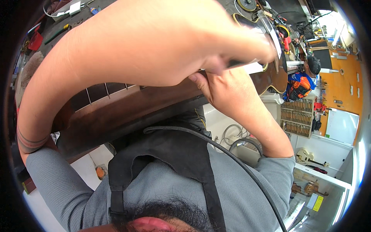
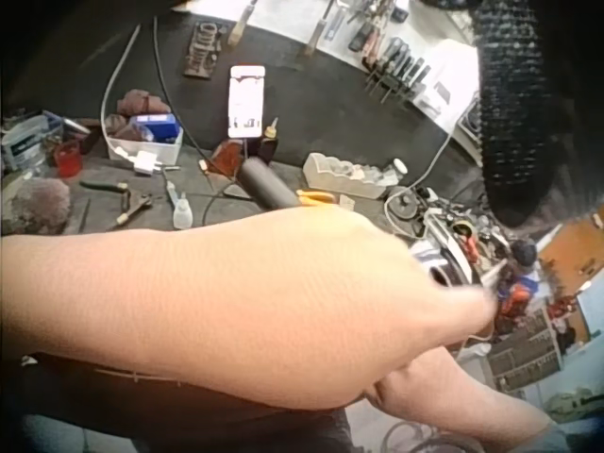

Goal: The person installs frets on a guitar neck by placing each fret wire into its slot, tapping it flush with a small hammer, and applying glue to the fret ends. The person then uses wire cutters to trim excess fret wire and smooths the frets with a metal file.

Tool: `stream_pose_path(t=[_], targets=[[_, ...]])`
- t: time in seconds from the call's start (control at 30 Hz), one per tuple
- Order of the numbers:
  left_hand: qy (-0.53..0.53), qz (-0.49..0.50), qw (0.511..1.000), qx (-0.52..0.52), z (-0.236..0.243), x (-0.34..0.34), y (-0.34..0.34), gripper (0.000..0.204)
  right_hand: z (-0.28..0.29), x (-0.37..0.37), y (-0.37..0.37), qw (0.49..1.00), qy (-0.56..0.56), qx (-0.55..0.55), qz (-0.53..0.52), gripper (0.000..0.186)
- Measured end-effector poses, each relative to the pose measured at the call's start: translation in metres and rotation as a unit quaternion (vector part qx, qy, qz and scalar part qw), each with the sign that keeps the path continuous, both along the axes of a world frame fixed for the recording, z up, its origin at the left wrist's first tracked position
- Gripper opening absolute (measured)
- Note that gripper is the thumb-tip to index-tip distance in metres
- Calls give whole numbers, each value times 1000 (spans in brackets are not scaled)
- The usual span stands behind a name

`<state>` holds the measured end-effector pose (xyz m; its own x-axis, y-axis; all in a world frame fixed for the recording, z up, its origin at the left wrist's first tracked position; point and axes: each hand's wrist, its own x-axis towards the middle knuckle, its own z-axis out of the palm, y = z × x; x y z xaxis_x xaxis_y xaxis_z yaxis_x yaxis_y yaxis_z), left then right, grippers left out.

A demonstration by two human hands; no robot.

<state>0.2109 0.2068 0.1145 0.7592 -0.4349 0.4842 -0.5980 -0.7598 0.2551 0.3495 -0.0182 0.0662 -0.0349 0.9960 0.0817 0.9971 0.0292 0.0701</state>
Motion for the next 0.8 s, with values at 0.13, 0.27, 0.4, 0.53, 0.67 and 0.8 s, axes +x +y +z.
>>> stream_pose_path(t=[0.13,0.27,0.4,0.53,0.67,0.8], targets=[[2,5,1000,4,-1,4,-1,38,0,5,0,1000,-20,-19,9,31],[11,5,1000,4,-1,7,1,39,1,5,5,999,-23,-16,17,34],[13,10,1000,5,-3,8,0,40,5,3,1,994,-11,-94,-61,21],[20,16,1000,8,-3,10,1,41,8,4,11,999,-23,-27,7,30],[20,20,1000,8,0,9,2,42,9,8,8,997,-57,-56,-1,33],[26,21,999,8,-3,11,6,43,16,5,17,997,1,-71,-9,36]])
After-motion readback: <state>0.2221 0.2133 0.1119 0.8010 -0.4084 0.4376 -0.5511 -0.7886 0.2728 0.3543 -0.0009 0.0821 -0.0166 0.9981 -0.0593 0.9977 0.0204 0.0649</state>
